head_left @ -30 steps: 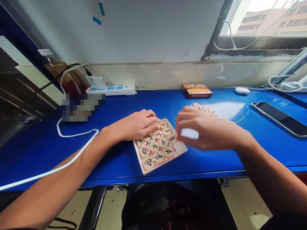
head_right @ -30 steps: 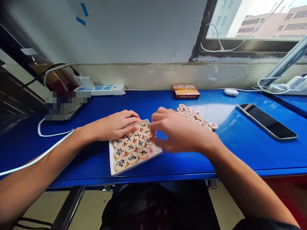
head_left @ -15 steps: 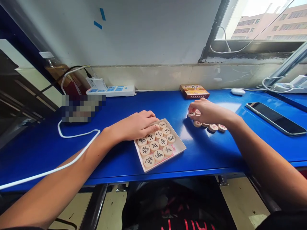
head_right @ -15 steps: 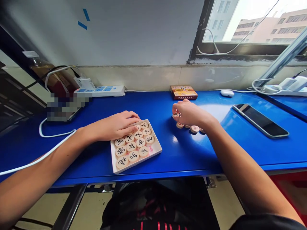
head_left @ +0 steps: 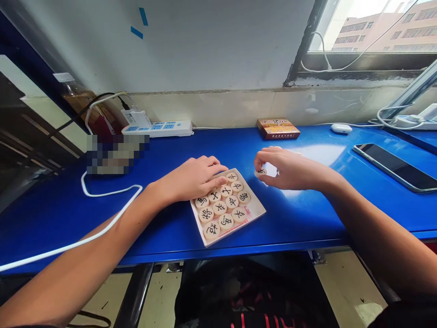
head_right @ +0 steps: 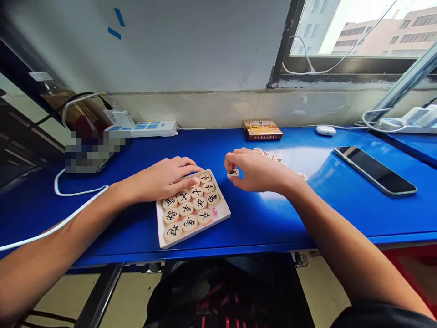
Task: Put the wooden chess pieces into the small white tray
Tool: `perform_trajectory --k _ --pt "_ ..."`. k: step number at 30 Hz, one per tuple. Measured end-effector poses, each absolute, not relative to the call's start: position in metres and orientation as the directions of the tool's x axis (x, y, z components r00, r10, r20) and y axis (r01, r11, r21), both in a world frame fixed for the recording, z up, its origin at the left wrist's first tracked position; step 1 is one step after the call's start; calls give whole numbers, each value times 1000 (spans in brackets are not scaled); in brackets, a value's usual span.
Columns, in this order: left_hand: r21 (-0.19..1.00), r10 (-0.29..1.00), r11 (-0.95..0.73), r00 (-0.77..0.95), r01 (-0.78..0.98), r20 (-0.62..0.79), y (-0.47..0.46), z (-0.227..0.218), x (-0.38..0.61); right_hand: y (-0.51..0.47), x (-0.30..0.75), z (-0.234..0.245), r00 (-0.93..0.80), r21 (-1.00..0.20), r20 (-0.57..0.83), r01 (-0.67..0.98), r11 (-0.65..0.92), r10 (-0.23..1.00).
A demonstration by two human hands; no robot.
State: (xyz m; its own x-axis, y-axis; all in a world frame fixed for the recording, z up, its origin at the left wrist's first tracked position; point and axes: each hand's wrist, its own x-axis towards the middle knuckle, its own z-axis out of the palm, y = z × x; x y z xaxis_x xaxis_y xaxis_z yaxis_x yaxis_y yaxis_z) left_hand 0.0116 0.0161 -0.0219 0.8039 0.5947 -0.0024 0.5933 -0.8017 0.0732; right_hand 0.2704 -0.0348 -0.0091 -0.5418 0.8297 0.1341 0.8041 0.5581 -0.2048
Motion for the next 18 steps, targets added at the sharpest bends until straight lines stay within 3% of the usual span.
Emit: perform_trajectory --k 4,7,18 --pt "85 723 -690 678 719 133 5 -26 23 -60 258 6 -702 -318 157 630 708 695" --pt "127 745 -667 648 735 161 -7 -26 32 -70 250 7 -770 -339 128 558 757 625" --pt "114 742 -666 641 737 193 -20 -28 41 -71 246 1 -782 -285 118 564 775 612"
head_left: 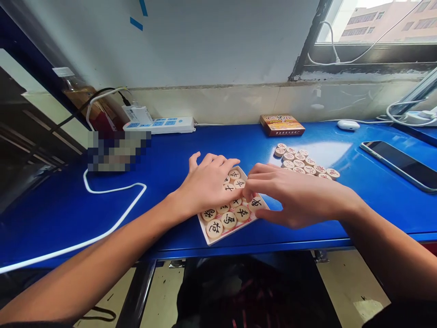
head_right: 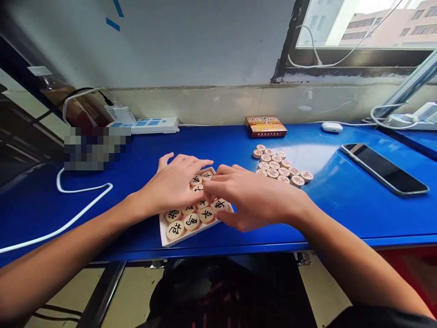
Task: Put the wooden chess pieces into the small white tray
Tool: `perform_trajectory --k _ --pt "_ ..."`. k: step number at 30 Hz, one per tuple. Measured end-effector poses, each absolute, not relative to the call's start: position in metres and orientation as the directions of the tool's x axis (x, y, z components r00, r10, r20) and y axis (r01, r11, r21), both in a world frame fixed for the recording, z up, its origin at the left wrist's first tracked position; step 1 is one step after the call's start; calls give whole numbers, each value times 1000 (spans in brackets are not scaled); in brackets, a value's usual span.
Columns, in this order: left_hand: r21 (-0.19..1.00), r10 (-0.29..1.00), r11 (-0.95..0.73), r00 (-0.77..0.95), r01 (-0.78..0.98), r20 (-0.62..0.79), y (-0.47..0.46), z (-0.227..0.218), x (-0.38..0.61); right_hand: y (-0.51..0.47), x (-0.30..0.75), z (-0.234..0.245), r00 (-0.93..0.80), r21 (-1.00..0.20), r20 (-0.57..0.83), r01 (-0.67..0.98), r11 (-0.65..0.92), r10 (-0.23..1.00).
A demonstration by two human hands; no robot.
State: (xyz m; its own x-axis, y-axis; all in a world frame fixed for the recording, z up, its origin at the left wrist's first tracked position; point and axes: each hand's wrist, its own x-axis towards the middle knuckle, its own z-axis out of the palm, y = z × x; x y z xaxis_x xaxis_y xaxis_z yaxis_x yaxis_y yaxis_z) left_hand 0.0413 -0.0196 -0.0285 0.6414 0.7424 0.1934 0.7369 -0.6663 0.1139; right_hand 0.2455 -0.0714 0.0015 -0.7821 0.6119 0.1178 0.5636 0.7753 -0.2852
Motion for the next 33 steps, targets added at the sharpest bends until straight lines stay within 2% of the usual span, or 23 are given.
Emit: perform_trajectory --k 5,13,17,20,22,24,27,30,33 --pt "109 736 -671 642 733 213 -20 -30 40 -71 245 2 -776 -289 114 571 768 620" --pt "97 743 -666 647 740 170 -12 -25 33 -66 247 3 -754 -274 143 593 758 641" --pt "70 748 -662 651 747 126 -2 -23 26 -38 273 -2 -599 -198 283 728 656 750" --pt "78 684 -729 726 680 72 1 -23 24 -12 304 -13 -381 -167 335 876 452 862" --pt "103 622 -781 783 616 34 0 -24 24 2 321 -22 -240 -130 261 951 280 935" --pt "140 589 -801 808 582 10 -2 -24 24 11 330 -31 -171 -104 167 976 190 971" --pt "226 576 -797 817 561 3 -2 -20 21 19 332 -41 -170 -136 94 974 182 981" --pt "319 576 -779 817 539 28 7 -16 13 22 329 -45 -186 -211 102 956 204 977" --pt "345 642 -730 765 590 50 21 -17 3 22 327 -44 -201 -258 130 939 229 971"
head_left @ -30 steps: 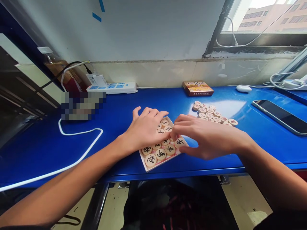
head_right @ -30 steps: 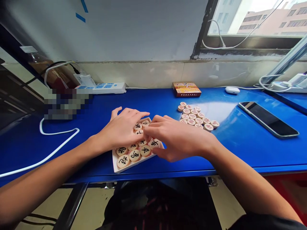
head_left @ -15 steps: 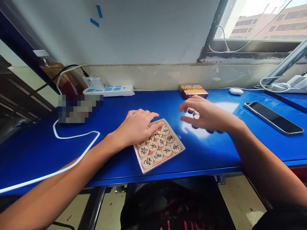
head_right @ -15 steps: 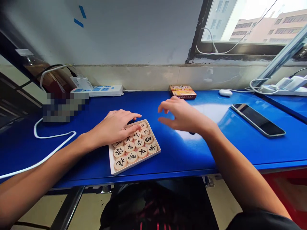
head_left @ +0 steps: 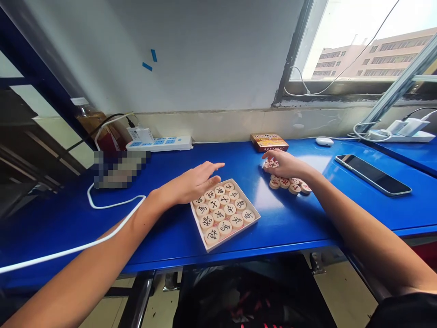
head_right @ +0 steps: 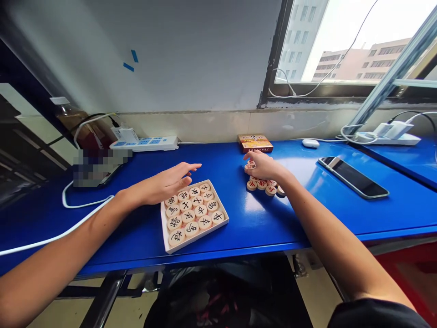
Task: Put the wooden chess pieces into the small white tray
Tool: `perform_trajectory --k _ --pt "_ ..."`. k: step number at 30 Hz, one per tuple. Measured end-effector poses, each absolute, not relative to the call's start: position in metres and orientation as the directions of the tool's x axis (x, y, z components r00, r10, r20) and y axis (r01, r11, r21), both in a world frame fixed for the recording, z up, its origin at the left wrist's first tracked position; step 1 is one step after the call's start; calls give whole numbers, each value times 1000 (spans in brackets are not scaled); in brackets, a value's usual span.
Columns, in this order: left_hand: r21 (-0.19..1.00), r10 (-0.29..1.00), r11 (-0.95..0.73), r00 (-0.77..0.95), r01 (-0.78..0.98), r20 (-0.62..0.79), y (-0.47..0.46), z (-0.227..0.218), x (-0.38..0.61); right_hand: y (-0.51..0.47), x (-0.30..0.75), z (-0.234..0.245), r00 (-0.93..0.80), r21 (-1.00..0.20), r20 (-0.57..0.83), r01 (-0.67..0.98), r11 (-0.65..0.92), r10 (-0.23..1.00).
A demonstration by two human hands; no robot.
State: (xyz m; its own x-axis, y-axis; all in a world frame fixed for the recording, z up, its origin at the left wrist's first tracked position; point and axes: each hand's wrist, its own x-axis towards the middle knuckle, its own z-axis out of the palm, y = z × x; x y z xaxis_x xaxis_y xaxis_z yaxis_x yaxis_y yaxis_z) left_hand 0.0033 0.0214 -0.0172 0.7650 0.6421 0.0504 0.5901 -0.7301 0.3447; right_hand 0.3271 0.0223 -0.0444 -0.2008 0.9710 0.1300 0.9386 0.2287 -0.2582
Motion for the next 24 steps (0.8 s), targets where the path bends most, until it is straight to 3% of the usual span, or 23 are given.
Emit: perform_trajectory --k 6,13,20,24 --pt "359 707 -669 706 650 40 38 -26 -7 10 309 -37 -274 -245 97 925 290 957" --pt "328 735 -645 678 690 18 32 -23 -4 -13 267 -33 -466 -187 104 858 478 879" --pt "291 731 -656 682 696 18 33 -25 -3 -27 252 -31 -339 -41 182 935 351 923" --pt "280 732 -658 682 699 16 33 -25 -3 -36 243 -25 -303 11 117 953 304 946"
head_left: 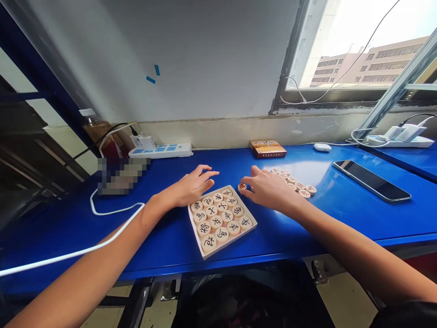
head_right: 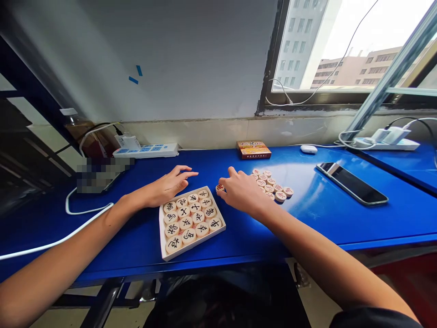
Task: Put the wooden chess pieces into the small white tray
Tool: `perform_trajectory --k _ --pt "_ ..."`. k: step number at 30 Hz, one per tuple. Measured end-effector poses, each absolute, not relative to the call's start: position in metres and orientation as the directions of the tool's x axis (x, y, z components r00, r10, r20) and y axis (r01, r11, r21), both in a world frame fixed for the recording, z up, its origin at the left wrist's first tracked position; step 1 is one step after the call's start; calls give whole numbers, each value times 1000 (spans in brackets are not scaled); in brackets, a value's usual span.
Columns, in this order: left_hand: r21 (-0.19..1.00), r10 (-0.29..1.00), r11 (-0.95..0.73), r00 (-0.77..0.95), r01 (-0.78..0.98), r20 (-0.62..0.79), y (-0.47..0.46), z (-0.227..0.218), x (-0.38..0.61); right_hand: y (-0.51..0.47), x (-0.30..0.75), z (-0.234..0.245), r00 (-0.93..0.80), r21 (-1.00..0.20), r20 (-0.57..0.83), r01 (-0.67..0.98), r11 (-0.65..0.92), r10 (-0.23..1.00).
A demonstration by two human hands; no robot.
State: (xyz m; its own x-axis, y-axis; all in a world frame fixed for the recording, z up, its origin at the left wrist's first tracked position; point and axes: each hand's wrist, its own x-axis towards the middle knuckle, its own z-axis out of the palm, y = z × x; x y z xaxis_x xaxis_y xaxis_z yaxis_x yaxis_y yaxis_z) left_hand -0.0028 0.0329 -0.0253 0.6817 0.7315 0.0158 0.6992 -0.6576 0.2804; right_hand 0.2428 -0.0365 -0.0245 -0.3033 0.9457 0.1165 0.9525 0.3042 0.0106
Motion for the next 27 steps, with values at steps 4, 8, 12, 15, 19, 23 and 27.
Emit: perform_trajectory --k 4,8,12,15,19,23,27 --pt "283 727 -661 687 695 11 33 -25 -3 -45 233 -21 -291 26 78 957 290 954" --pt "280 724 -662 689 695 1 34 -26 -3 -42 232 -26 -341 0 96 939 343 935" --pt "277 734 -651 679 707 -9 32 -25 -3 -29 242 -32 -428 -52 143 897 439 892" --pt "286 731 -650 682 704 -20 32 -23 -3 -20 251 -36 -419 -55 170 900 433 892" --pt "281 723 -656 690 700 -29 32 -23 -3 -10 258 -37 -404 -90 171 902 423 899" --pt "266 728 -656 685 707 -28 32 -23 -3 -4 264 -38 -450 -145 149 871 470 880" --pt "259 723 -662 690 704 -28 32 -23 -3 -4 273 -37 -467 -189 137 853 486 874"
